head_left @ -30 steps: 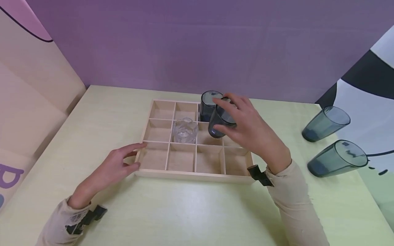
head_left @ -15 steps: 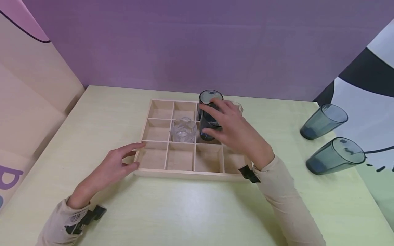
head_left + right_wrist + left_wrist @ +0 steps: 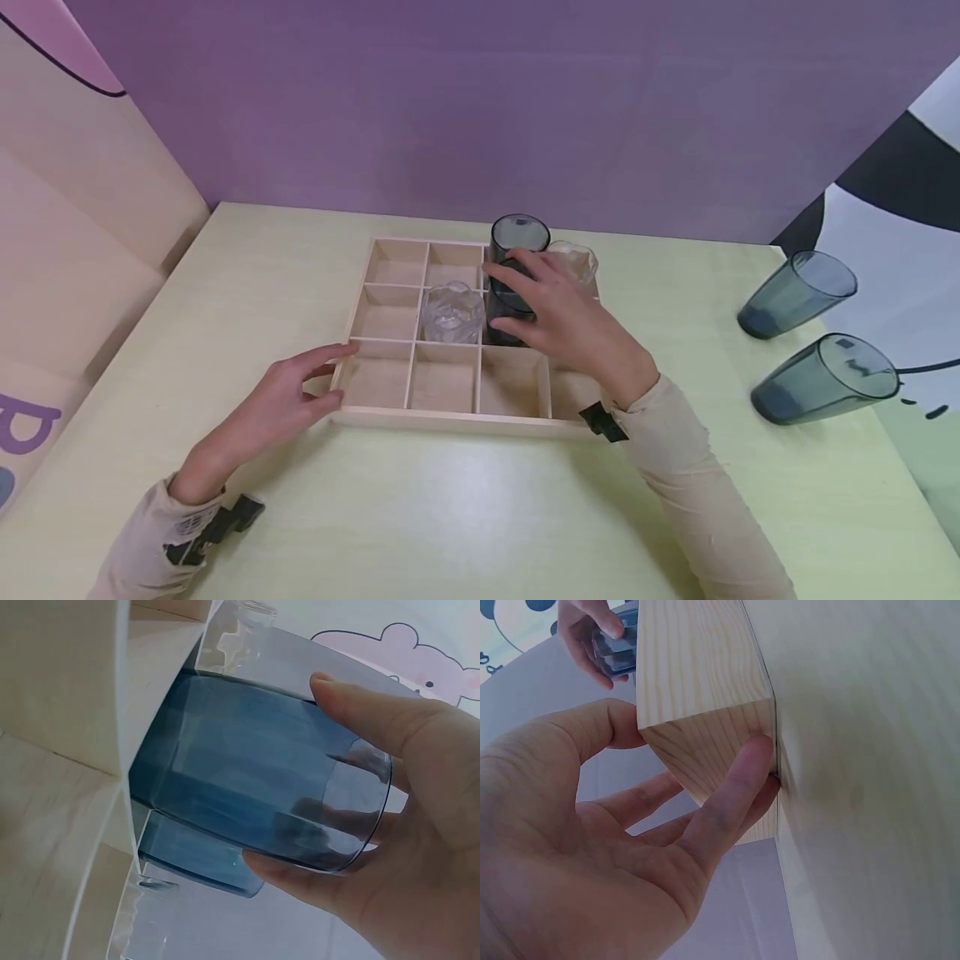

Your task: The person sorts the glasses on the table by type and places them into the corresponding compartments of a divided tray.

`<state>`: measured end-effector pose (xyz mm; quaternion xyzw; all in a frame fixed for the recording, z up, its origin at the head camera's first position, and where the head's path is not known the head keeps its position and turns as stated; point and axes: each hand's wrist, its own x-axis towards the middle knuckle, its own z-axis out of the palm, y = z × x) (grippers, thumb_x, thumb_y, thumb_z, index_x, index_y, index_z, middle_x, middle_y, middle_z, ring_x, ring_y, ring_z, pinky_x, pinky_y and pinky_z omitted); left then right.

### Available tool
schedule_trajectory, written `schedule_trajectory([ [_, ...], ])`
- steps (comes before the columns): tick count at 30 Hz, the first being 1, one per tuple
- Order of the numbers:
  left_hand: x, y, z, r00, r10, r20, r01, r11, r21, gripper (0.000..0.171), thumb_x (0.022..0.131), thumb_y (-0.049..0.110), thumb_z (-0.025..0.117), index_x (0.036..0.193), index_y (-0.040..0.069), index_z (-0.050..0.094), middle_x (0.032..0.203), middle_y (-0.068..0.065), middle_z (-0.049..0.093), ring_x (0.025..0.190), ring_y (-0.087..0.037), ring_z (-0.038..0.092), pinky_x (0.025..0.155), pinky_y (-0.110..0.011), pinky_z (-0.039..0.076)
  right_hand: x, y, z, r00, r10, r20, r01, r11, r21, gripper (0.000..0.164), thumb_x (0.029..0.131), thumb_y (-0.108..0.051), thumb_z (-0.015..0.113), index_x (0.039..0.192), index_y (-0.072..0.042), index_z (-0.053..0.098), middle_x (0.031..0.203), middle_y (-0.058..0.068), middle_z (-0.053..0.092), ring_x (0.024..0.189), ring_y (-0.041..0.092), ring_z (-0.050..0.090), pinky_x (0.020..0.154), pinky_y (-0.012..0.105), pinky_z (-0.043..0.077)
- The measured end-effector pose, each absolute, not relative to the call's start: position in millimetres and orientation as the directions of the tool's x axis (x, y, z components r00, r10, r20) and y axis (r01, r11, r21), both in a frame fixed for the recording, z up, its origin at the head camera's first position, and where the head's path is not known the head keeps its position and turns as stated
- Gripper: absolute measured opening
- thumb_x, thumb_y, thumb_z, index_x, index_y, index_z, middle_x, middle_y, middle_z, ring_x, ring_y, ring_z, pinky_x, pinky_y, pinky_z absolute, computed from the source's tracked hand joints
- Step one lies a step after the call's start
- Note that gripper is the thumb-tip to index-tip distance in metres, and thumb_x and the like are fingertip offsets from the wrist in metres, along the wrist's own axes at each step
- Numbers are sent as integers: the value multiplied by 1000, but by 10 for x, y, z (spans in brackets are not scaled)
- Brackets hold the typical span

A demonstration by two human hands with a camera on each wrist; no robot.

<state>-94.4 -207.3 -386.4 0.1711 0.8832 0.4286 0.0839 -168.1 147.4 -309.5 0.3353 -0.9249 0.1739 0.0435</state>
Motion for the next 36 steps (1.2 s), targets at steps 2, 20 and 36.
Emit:
schedule_trajectory([
  [2, -944, -2069, -3866, -927, 374, 1, 233, 576, 783, 54, 92, 3, 63, 145, 5, 50, 148, -15, 49, 122, -45, 56, 82, -39, 59, -1687, 1472, -3101, -779, -601, 176, -624, 722, -297, 67, 90, -30, 75, 150, -19, 46, 152, 18, 38, 139, 44, 32, 105, 59, 41],
  [20, -938, -2072, -3866, -926, 377, 4, 237, 572, 785, 55, 92, 2, 62, 145, 5, 49, 149, -15, 48, 122, -47, 56, 85, -45, 58, -1722, 1484, -3163, -791, -597, 139, -607, 731, -312, 68, 90, -33, 74, 150, -22, 45, 152, 18, 38, 140, 45, 33, 106, 57, 41],
  [36, -933, -2070, -3868, -929, 370, 7, 238, 583, 777, 54, 93, 3, 61, 145, 5, 49, 148, -16, 48, 122, -44, 56, 87, -49, 57, -1565, 1546, -3104, -825, -551, 125, -562, 781, -273, 67, 93, -35, 71, 152, -22, 42, 156, 15, 32, 145, 38, 24, 106, 58, 41],
])
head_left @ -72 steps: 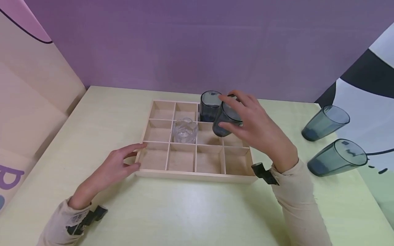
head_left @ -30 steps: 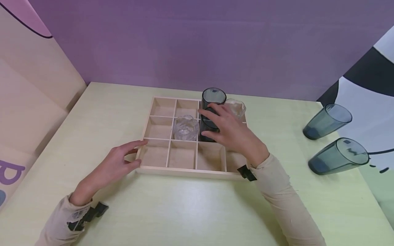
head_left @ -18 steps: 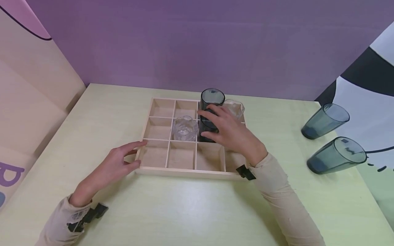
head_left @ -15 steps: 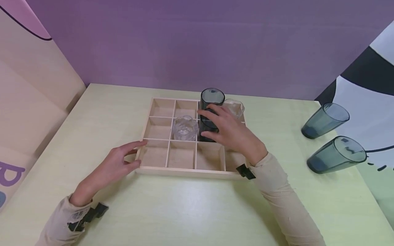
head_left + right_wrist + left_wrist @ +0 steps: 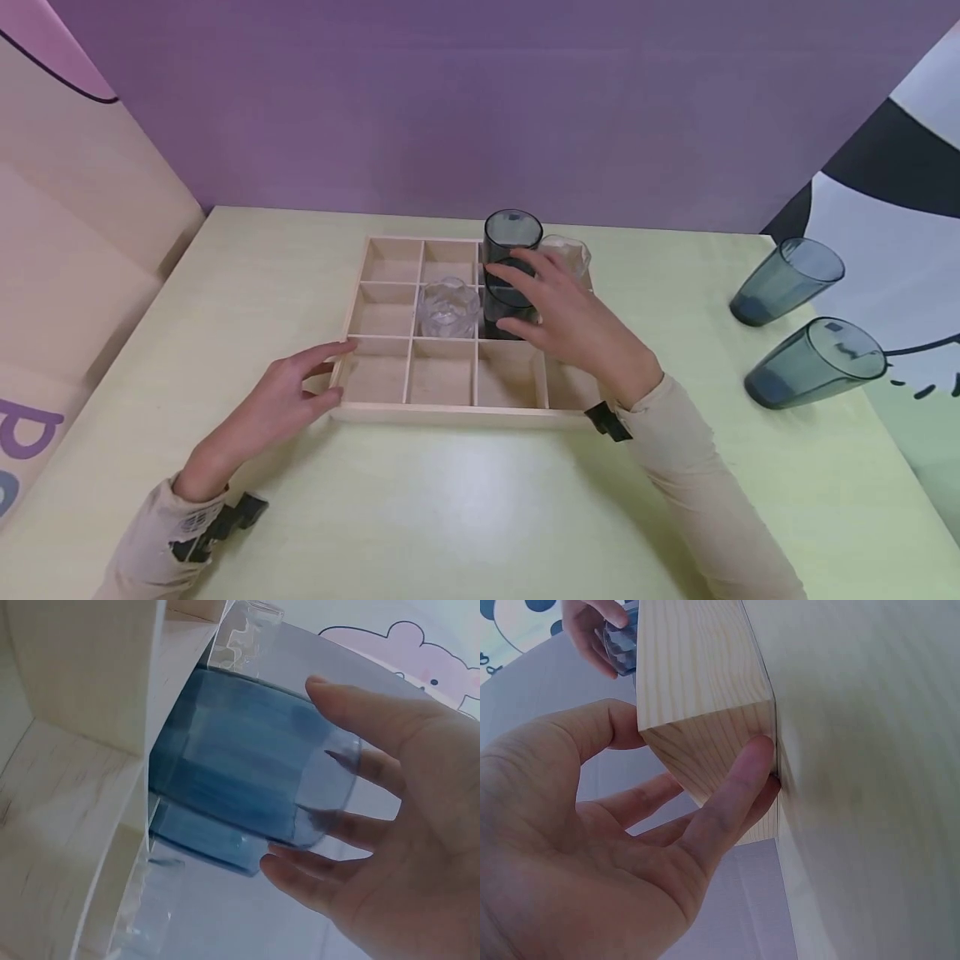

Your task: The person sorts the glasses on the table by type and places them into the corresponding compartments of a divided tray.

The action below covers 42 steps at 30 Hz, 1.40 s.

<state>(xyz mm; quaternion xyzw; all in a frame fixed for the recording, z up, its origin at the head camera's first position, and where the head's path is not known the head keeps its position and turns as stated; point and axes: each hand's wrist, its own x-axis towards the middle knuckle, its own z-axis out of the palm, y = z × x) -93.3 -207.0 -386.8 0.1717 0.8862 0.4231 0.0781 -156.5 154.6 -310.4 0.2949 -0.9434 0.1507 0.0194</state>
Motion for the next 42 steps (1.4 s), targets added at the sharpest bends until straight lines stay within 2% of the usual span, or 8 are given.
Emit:
schedule_trajectory([
  [3, -939, -2065, -3863, -926, 376, 12, 247, 583, 774, 54, 93, 2, 61, 145, 4, 49, 148, -17, 48, 122, -45, 56, 87, -49, 57, -1524, 1623, -3076, -815, -558, 157, -579, 772, -261, 68, 92, -32, 73, 151, -18, 42, 154, 16, 36, 143, 35, 29, 108, 53, 40],
  [8, -938, -2067, -3869, -928, 373, 0, 237, 589, 773, 56, 93, 4, 62, 147, 7, 47, 150, -16, 46, 124, -43, 55, 87, -48, 57, -1438, 1811, -3031, -801, -557, 219, -597, 768, -232, 70, 90, -25, 76, 150, -13, 43, 151, 17, 39, 139, 37, 35, 114, 52, 32],
  [13, -940, -2079, -3882, -926, 377, -2, 240, 596, 767, 57, 93, 4, 61, 148, 7, 47, 151, -15, 46, 124, -43, 55, 87, -49, 57, -1294, 2055, -3018, -821, -502, 271, -554, 815, -170, 69, 90, -24, 74, 150, -13, 42, 147, 18, 43, 134, 38, 38, 107, 54, 40],
  [21, -934, -2099, -3889, -927, 376, -2, 230, 570, 789, 56, 93, 4, 62, 148, 7, 47, 150, -15, 46, 126, -44, 53, 88, -49, 56, -1092, 2406, -3056, -835, -433, 340, -493, 863, -113, 64, 87, -19, 76, 144, -8, 49, 138, 23, 50, 130, 42, 41, 103, 57, 42],
  [31, -935, -2072, -3885, -928, 372, 5, 233, 569, 789, 55, 93, 3, 62, 146, 7, 48, 149, -16, 48, 123, -45, 54, 88, -50, 56, -943, 2847, -3161, -853, -310, 420, -426, 878, -217, 61, 85, -9, 76, 141, -5, 52, 137, 22, 51, 127, 43, 41, 100, 59, 39],
  [36, -935, -2070, -3880, -930, 368, -8, 220, 571, 791, 56, 93, 3, 62, 147, 8, 48, 149, -16, 47, 124, -45, 54, 87, -47, 57, -910, 3038, -3256, -830, -231, 508, -432, 842, -322, 54, 85, -2, 72, 137, -3, 56, 135, 21, 54, 126, 43, 43, 105, 54, 36],
  [42, -939, -2077, -3879, -931, 365, -3, 221, 572, 790, 56, 93, 2, 63, 146, 7, 49, 147, -17, 49, 122, -46, 55, 85, -45, 58, -907, 3318, -3342, -818, -93, 567, -365, 846, -388, 45, 87, -1, 68, 131, 0, 60, 133, 24, 55, 123, 46, 43, 106, 49, 32],
])
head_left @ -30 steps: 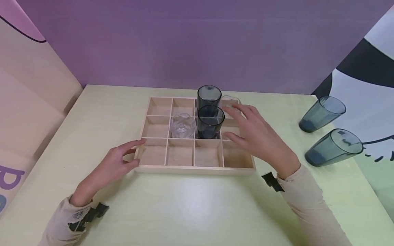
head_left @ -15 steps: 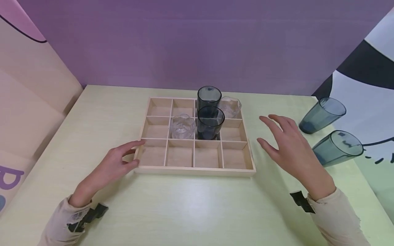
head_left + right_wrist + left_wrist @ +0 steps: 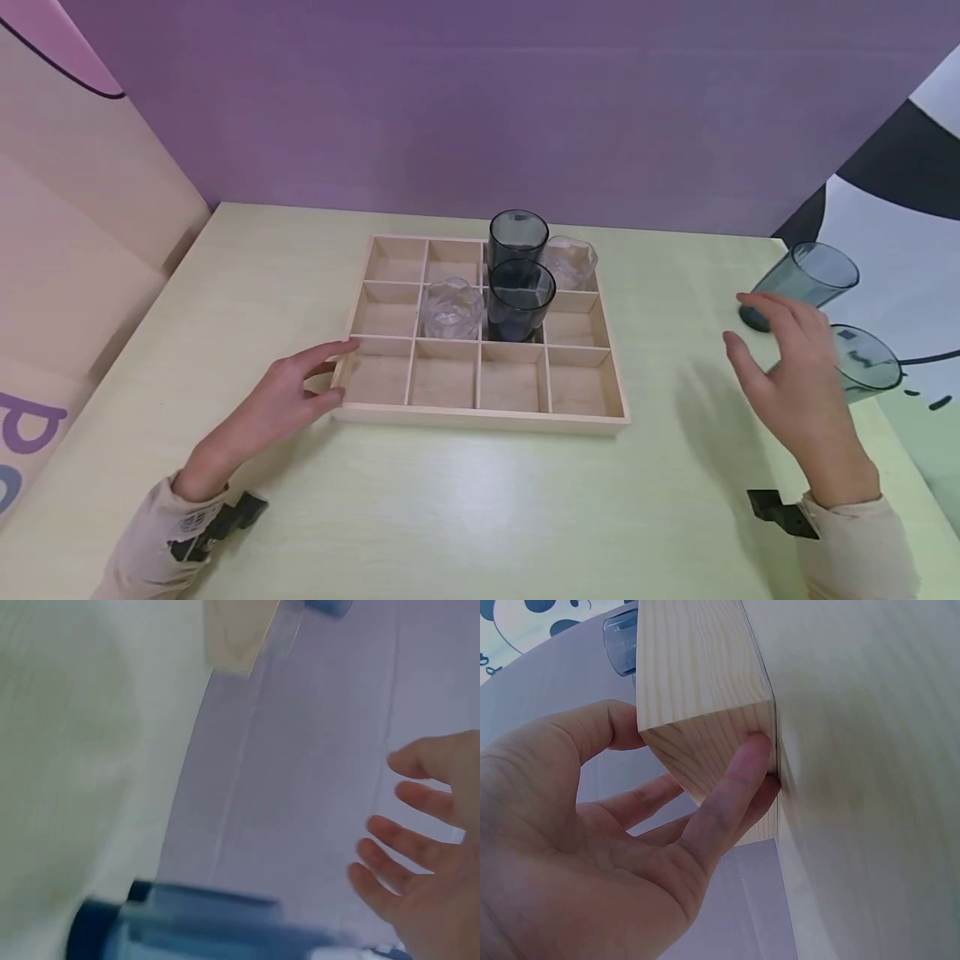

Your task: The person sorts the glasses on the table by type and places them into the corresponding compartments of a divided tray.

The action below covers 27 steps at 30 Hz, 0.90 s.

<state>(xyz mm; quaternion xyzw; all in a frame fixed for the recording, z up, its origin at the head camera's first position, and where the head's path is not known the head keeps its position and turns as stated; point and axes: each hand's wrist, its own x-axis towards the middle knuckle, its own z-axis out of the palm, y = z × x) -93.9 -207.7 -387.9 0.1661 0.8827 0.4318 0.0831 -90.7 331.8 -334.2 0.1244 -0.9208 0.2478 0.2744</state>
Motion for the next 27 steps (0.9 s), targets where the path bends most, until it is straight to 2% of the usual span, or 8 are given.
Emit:
schedule_trajectory([
  [4, -925, -2078, -3869, -930, 368, 0, 224, 566, 793, 55, 93, 2, 63, 146, 6, 49, 147, -18, 50, 121, -47, 56, 86, -47, 58, -882, 3516, -3387, -775, -15, 631, -337, 855, -394, 39, 89, -7, 64, 128, 2, 62, 129, 26, 57, 123, 48, 44, 109, 46, 31],
  [9, -907, -2073, -3869, -929, 371, 4, 225, 556, 800, 55, 92, 1, 63, 146, 6, 49, 147, -19, 49, 121, -47, 56, 87, -49, 57, -846, 3688, -3425, -741, 73, 667, -256, 888, -382, 40, 92, -12, 61, 129, 5, 59, 133, 29, 53, 130, 45, 39, 110, 50, 27],
  [14, -912, -2066, -3865, -927, 374, 2, 228, 562, 795, 54, 92, 1, 63, 145, 5, 49, 148, -18, 48, 122, -46, 56, 86, -47, 58, -811, 3793, -3444, -744, 185, 642, -123, 906, -405, 43, 95, -16, 60, 133, 4, 56, 144, 23, 47, 139, 35, 33, 112, 53, 25],
  [17, -920, -2066, -3868, -928, 373, 1, 230, 570, 789, 55, 92, 1, 62, 145, 5, 49, 148, -17, 48, 122, -45, 56, 86, -47, 58, -811, 3862, -3469, -765, 244, 596, -37, 908, -418, 47, 95, -19, 60, 136, 3, 53, 148, 20, 42, 141, 33, 29, 114, 54, 21],
  [22, -931, -2068, -3883, -929, 369, -7, 222, 575, 788, 55, 93, 2, 62, 146, 5, 48, 149, -17, 47, 124, -44, 54, 87, -47, 57, -853, 3944, -3536, -802, 316, 507, 108, 912, -397, 59, 96, -27, 59, 145, 2, 44, 152, 23, 36, 142, 39, 24, 115, 60, 15],
  [27, -940, -2065, -3883, -928, 371, -4, 227, 576, 785, 56, 93, 2, 62, 147, 6, 48, 150, -16, 46, 126, -43, 53, 89, -47, 56, -894, 3973, -3578, -793, 363, 489, 160, 899, -408, 61, 95, -31, 59, 145, 1, 44, 146, 27, 41, 137, 43, 29, 112, 61, 21],
])
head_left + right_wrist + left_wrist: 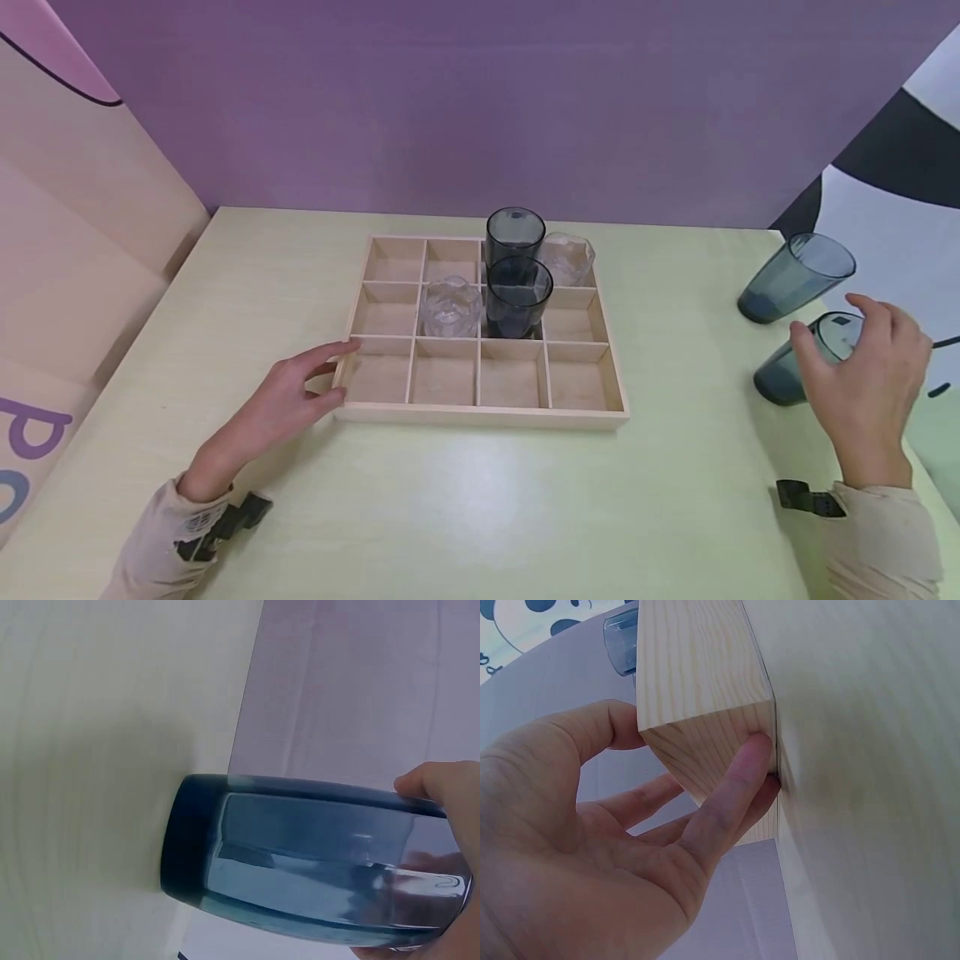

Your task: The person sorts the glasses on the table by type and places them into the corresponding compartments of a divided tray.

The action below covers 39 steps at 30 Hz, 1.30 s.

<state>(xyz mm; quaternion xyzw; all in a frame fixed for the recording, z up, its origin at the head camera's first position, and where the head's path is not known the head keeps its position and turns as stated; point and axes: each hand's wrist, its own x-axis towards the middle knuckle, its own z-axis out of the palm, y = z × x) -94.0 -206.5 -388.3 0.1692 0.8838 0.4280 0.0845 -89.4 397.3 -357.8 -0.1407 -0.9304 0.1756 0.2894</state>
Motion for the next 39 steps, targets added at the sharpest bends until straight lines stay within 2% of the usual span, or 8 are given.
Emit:
schedule_trajectory([
  [7, -947, -2057, -3888, -929, 370, -5, 229, 587, 776, 57, 93, 3, 62, 147, 7, 47, 151, -16, 45, 126, -42, 53, 89, -47, 56, -921, 3972, -3570, -804, 387, 452, 207, 894, -398, 59, 95, -33, 56, 140, 4, 49, 139, 31, 47, 129, 49, 36, 106, 65, 26],
  [14, -934, -2068, -3913, -928, 373, -9, 228, 586, 778, 57, 93, 3, 62, 148, 6, 47, 151, -18, 45, 125, -45, 53, 89, -50, 56, -913, 3965, -3541, -837, 406, 368, 271, 890, -365, 63, 97, -36, 52, 144, 5, 43, 145, 32, 41, 131, 52, 33, 107, 68, 24],
  [18, -936, -2065, -3912, -929, 370, -9, 226, 587, 777, 57, 93, 3, 62, 148, 8, 47, 152, -15, 44, 126, -42, 53, 88, -47, 57, -911, 3961, -3519, -847, 390, 361, 267, 900, -345, 64, 98, -37, 51, 146, 5, 40, 146, 33, 38, 132, 53, 32, 106, 70, 24],
  [25, -933, -2070, -3886, -929, 370, -10, 222, 580, 783, 57, 93, 3, 62, 148, 7, 47, 151, -16, 45, 126, -43, 53, 89, -49, 56, -885, 3945, -3516, -866, 397, 304, 302, 900, -314, 64, 100, -39, 48, 150, 1, 38, 146, 33, 36, 134, 53, 31, 108, 69, 23],
  [39, -940, -2066, -3874, -926, 376, -19, 220, 582, 783, 57, 94, 4, 61, 148, 8, 46, 152, -16, 44, 126, -44, 52, 88, -47, 57, -835, 3960, -3506, -858, 352, 375, 200, 900, -387, 55, 99, -29, 57, 144, 1, 49, 137, 33, 45, 133, 50, 35, 112, 64, 22],
])
